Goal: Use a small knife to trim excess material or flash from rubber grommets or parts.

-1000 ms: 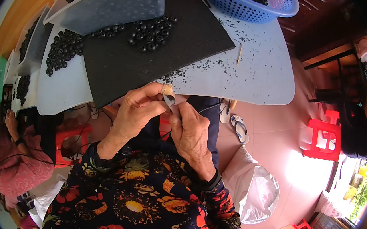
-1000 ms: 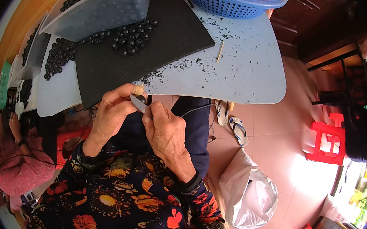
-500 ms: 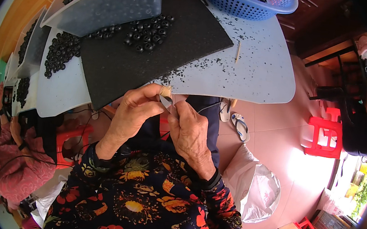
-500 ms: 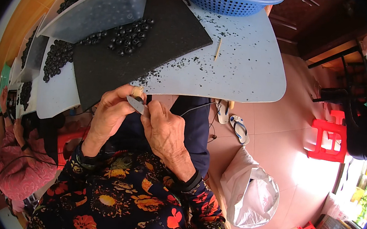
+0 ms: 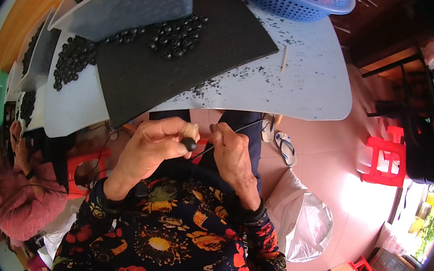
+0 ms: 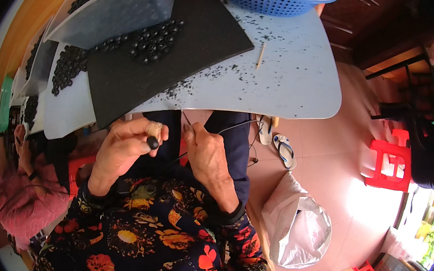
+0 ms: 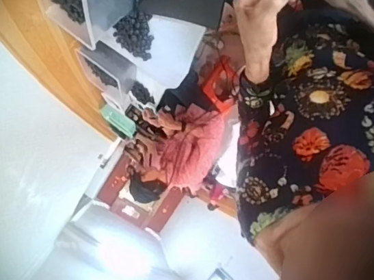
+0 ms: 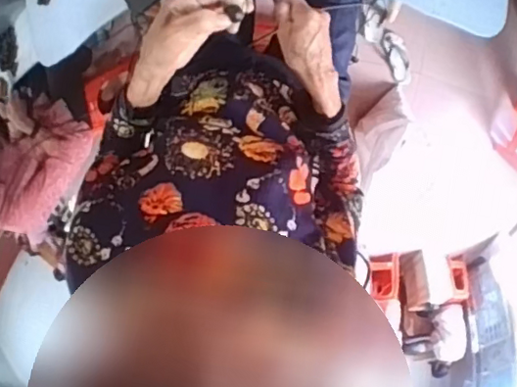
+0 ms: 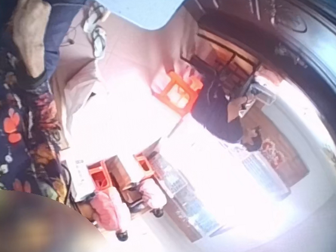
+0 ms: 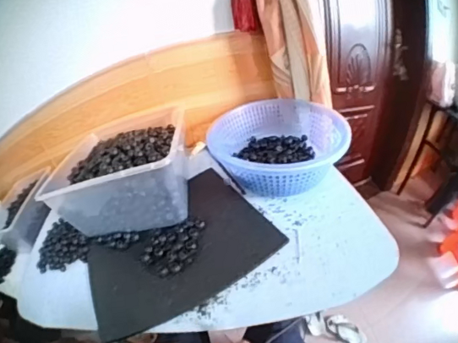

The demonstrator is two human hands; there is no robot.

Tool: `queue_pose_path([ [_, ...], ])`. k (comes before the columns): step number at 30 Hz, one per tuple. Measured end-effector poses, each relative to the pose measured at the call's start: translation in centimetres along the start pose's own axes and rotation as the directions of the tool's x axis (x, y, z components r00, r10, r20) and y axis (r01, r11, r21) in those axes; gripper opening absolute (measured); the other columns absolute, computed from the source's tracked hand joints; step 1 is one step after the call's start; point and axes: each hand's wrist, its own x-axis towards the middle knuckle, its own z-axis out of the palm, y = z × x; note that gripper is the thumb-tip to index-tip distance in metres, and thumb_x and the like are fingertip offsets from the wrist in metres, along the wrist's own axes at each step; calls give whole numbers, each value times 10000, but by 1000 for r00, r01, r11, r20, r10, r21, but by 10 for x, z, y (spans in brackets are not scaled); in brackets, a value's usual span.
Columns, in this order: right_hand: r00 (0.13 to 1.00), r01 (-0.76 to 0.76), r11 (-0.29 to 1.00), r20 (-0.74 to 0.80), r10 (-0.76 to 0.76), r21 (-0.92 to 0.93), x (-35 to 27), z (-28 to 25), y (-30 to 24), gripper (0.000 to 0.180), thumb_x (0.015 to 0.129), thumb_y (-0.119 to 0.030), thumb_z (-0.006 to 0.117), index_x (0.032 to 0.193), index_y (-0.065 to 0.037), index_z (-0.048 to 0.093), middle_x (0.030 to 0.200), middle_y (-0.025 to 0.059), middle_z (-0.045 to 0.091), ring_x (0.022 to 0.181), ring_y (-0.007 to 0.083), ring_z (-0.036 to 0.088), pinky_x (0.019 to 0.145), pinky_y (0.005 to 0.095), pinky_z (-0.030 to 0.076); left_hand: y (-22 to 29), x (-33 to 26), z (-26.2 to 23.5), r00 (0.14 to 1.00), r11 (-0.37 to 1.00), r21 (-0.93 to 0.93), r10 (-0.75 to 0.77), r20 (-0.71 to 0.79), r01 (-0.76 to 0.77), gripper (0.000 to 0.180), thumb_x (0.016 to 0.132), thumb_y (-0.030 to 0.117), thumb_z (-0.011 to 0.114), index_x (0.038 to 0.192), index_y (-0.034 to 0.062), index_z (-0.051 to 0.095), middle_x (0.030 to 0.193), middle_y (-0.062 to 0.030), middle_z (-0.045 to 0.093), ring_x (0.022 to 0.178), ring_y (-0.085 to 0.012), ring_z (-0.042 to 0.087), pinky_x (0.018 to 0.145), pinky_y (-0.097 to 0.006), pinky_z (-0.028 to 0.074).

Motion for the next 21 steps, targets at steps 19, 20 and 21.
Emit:
queue_pose_path([
  [19, 948, -315, 468, 247, 201, 826, -2, 2, -41, 226, 949, -248, 566, 870, -37, 544, 630, -73, 455, 521, 4, 362, 464, 177, 284, -7, 10, -4, 990, 989, 56, 138, -5, -138, 244, 824, -38, 557, 1066, -54, 586, 1003, -25, 607, 915, -73, 546, 835, -228, 443],
  [20, 932, -356, 398, 290, 218, 846, -1, 2, -42, 256, 967, -277, 528, 860, -44, 534, 591, -81, 403, 462, 4, 312, 415, 188, 243, -8, 9, -4, 990, 989, 53, 138, -4, -138, 244, 824, -38, 557, 1066, -54, 586, 1003, -25, 607, 915, -73, 546, 835, -228, 443],
  [21, 932, -357, 400, 290, 220, 844, -1, 3, -38, 256, 967, -277, 528, 860, -44, 534, 591, -81, 403, 462, 4, 312, 415, 188, 243, -8, 9, -4, 993, 992, 41, 118, -6, -117, 240, 827, -24, 563, 1065, -52, 587, 989, -24, 604, 904, -71, 542, 827, -229, 445],
])
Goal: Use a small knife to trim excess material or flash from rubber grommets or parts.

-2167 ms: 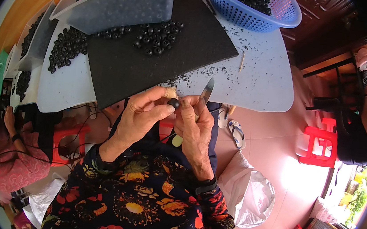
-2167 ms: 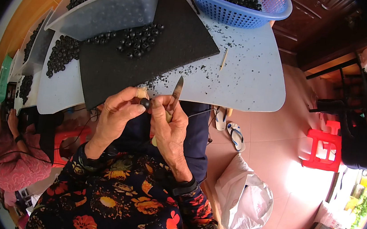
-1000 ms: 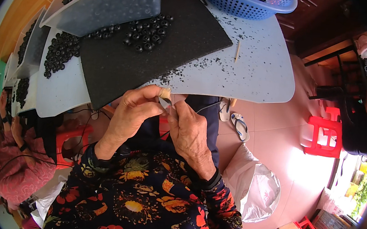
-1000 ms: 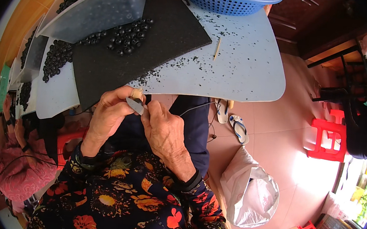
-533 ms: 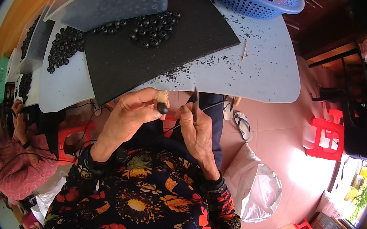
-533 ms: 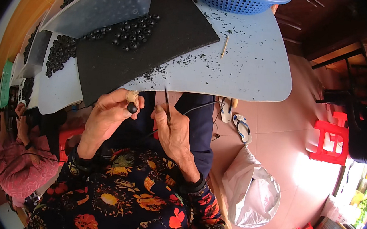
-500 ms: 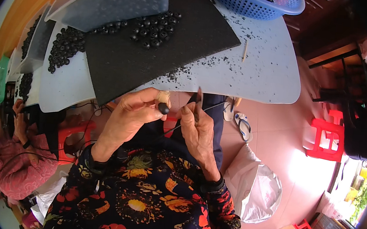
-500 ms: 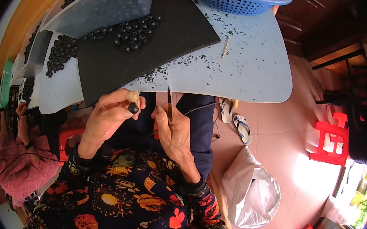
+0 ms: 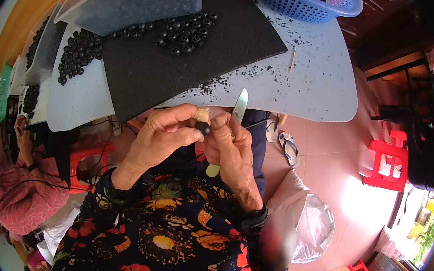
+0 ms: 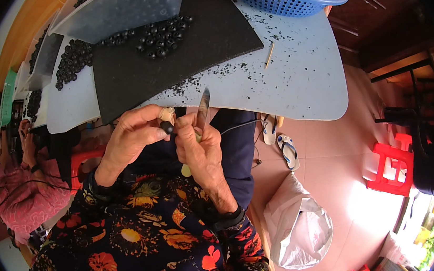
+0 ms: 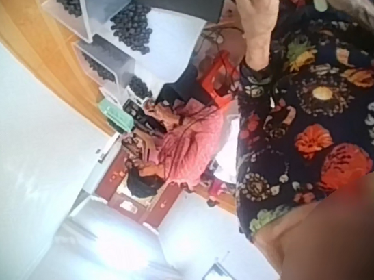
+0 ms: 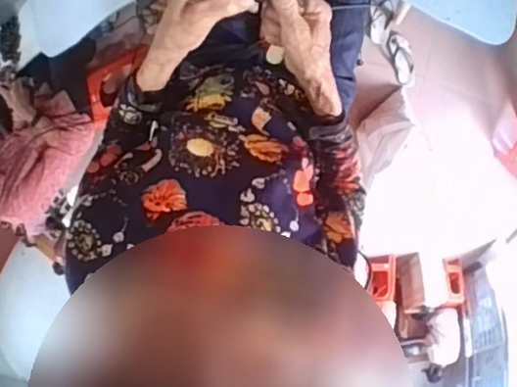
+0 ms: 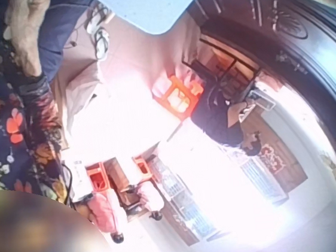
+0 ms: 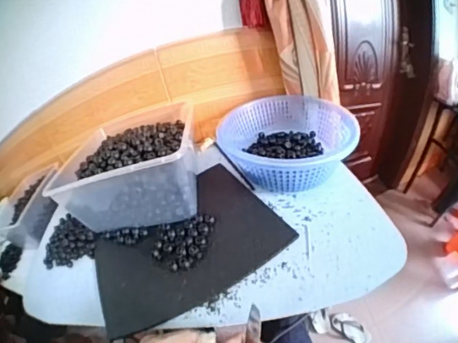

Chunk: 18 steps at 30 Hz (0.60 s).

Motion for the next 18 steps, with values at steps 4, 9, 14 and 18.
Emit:
queue_pose_path([
  [4, 1000, -16, 994, -13, 18, 106, 0, -12, 2, 244, 977, -265, 505, 867, -47, 518, 572, -80, 353, 454, 14, 271, 411, 191, 237, -8, 6, -5, 997, 996, -67, -56, 57, 60, 227, 840, 17, 565, 1055, -48, 590, 942, -21, 591, 862, -72, 532, 797, -233, 448],
  [9, 996, 84, 996, -40, -85, -32, 1, -8, -8, 241, 977, -246, 503, 879, -25, 509, 582, -53, 392, 472, 28, 323, 423, 207, 283, -8, 11, -4, 998, 986, -164, -12, 67, 23, 215, 854, 33, 548, 1048, -50, 591, 916, -19, 583, 829, -77, 532, 778, -232, 446],
  [14, 895, 410, 807, 16, -446, -425, 8, 11, -3, 194, 907, -72, 573, 1085, 2, 550, 659, -2, 517, 592, 99, 497, 557, 226, 422, -9, 9, -6, 998, 983, -181, -28, 59, 38, 243, 843, 50, 531, 1057, -49, 589, 952, -51, 578, 823, -117, 520, 792, -263, 436],
  [18, 860, 470, 600, 182, -476, -648, 9, 12, -11, 180, 908, -91, 576, 1065, -3, 566, 700, 16, 567, 610, 84, 505, 564, 215, 418, -9, 12, -7, 995, 967, -254, 5, 101, 21, 305, 861, 47, 492, 1144, -48, 548, 935, -36, 568, 821, -113, 515, 799, -267, 430],
])
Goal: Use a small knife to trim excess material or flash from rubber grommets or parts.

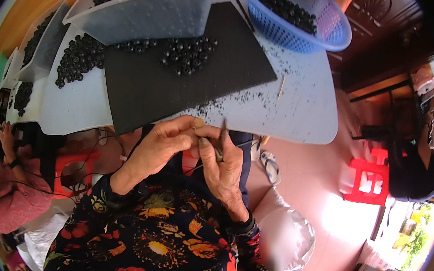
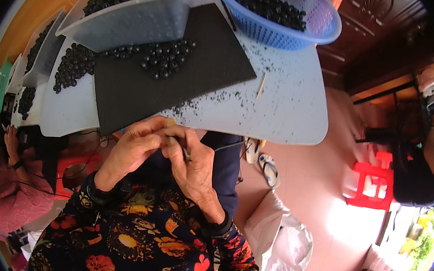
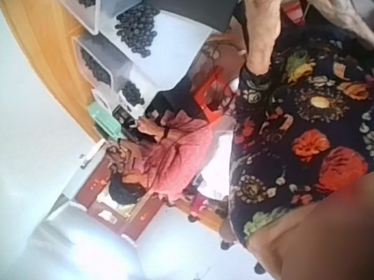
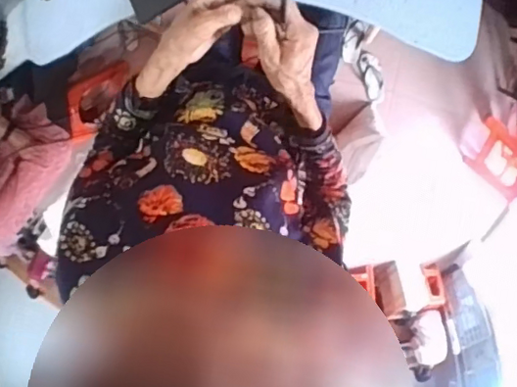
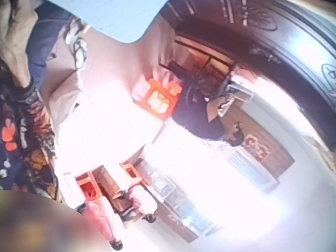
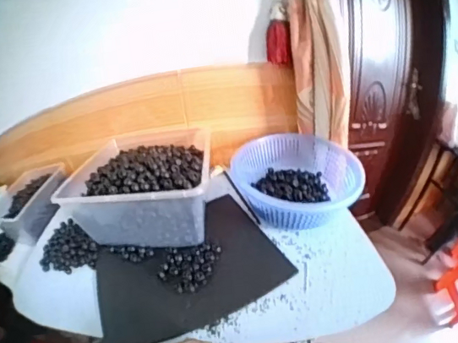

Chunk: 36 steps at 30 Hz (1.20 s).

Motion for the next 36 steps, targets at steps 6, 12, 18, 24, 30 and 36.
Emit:
queue_pose_path([
  [6, 979, 90, 924, -139, -152, -372, 72, -38, -39, 107, 902, -50, 520, 994, -37, 574, 684, 60, 515, 641, 94, 491, 598, 263, 441, 18, 6, -3, 987, 991, 43, 130, -96, -126, 305, 873, 64, 480, 1161, -32, 502, 749, -6, 511, 805, -143, 513, 791, -273, 405],
  [12, 917, 162, 886, -267, -298, -434, 186, -84, -63, 239, 848, -75, 591, 1079, -30, 552, 798, 119, 603, 648, 179, 554, 633, 312, 467, 16, 18, -24, 956, 964, -104, 224, -188, -246, 201, 898, 72, 497, 1086, 6, 527, 754, -16, 536, 848, -145, 525, 827, -284, 412],
  [18, 992, -98, 836, 18, 128, -540, 176, -24, 5, 320, 791, -115, 620, 1106, -67, 582, 741, 151, 627, 680, 248, 620, 671, 353, 494, 8, 14, -33, 964, 951, -210, 190, -188, -228, 189, 922, 72, 468, 1087, -13, 503, 809, -31, 560, 900, -150, 542, 872, -300, 424],
  [24, 974, -37, 779, 153, 169, -626, 197, -24, 21, 297, 756, -140, 635, 1040, -52, 635, 795, 181, 650, 760, 297, 655, 711, 367, 497, 10, 15, -30, 960, 981, -5, 187, -207, -192, 177, 911, 71, 487, 1068, -6, 516, 790, -21, 585, 832, -107, 565, 656, -202, 401],
  [30, 981, 74, 755, 184, 62, -652, 175, -32, 15, 252, 739, -139, 660, 949, -3, 631, 732, 165, 631, 724, 288, 648, 684, 360, 496, 12, 13, -24, 953, 975, 85, 217, -211, -203, 163, 903, 68, 488, 1036, -12, 541, 790, -26, 595, 823, -101, 571, 648, -198, 403],
  [36, 990, 67, 797, 137, 20, -600, 139, -33, 6, 224, 717, -82, 685, 884, 39, 599, 649, 138, 599, 588, 257, 613, 581, 332, 491, 9, 17, -20, 953, 971, 105, 233, -192, -216, 173, 912, 92, 497, 1028, -22, 555, 768, -36, 579, 801, -119, 570, 828, -295, 460],
])
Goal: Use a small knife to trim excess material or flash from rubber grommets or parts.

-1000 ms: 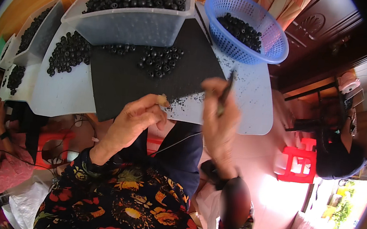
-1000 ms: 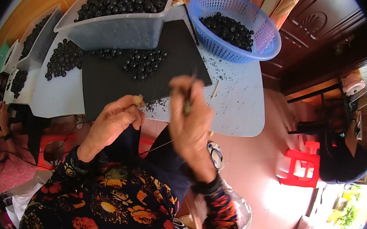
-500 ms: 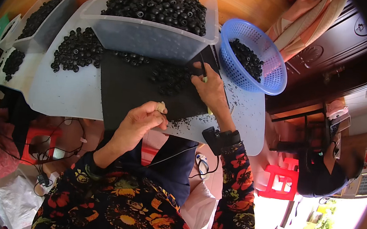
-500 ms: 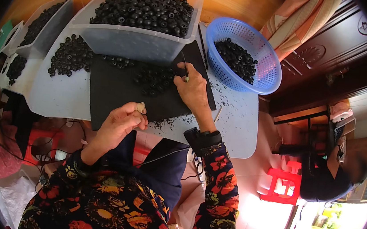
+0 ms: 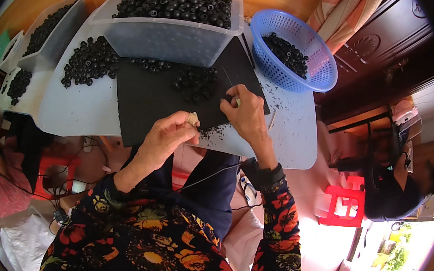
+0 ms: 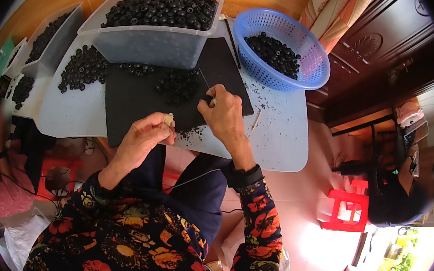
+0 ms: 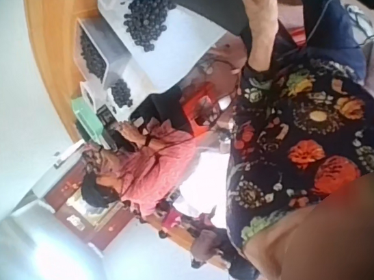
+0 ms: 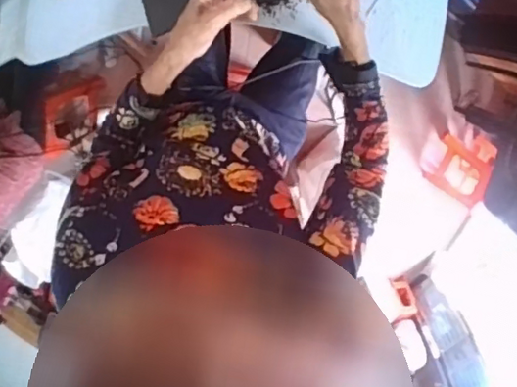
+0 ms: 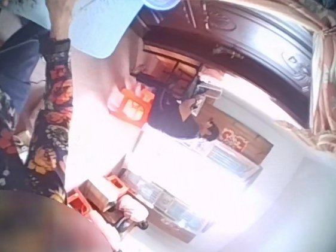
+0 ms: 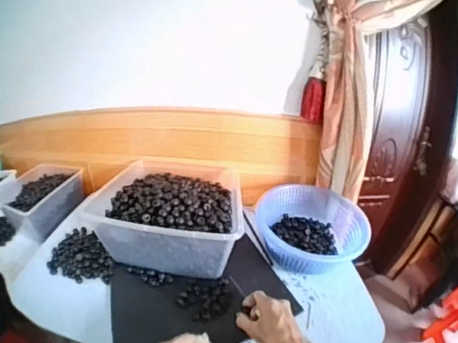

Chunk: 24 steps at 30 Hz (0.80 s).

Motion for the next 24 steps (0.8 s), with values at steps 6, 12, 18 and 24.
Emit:
queue_pose_path([
  [6, 996, 17, 978, 86, -36, 209, -53, 1, -33, 233, 731, -74, 680, 923, 26, 595, 705, 133, 619, 634, 245, 639, 578, 315, 491, 6, 7, 1, 986, 956, -242, -160, 43, 166, 170, 930, 163, 544, 1004, 16, 588, 810, -19, 597, 751, -92, 558, 708, -248, 450],
  [12, 983, 149, 895, 37, -181, 421, -80, 7, -35, 273, 755, -29, 652, 1020, 12, 602, 825, 140, 586, 697, 269, 593, 649, 297, 494, 16, 3, 3, 960, 951, -169, -237, 149, 261, 172, 921, 142, 546, 1033, 17, 590, 900, -37, 601, 772, -102, 555, 737, -258, 466],
  [18, 998, -5, 591, -34, 55, 806, -104, 36, -23, 165, 902, -107, 584, 1009, 19, 583, 791, 62, 588, 660, 114, 557, 605, 258, 465, 9, 6, 8, 921, 924, -168, -299, 249, 345, 169, 877, 75, 529, 1027, 9, 571, 917, -41, 588, 813, -123, 549, 780, -275, 455],
  [24, 941, -189, 278, 92, 327, 942, -114, 32, -21, 179, 952, -182, 558, 941, -3, 562, 763, -7, 600, 597, 6, 455, 506, 160, 356, 9, -4, 17, 961, 960, -114, -239, 140, 255, 231, 870, 55, 538, 1091, -7, 558, 935, -28, 571, 851, -120, 533, 782, -267, 437],
])
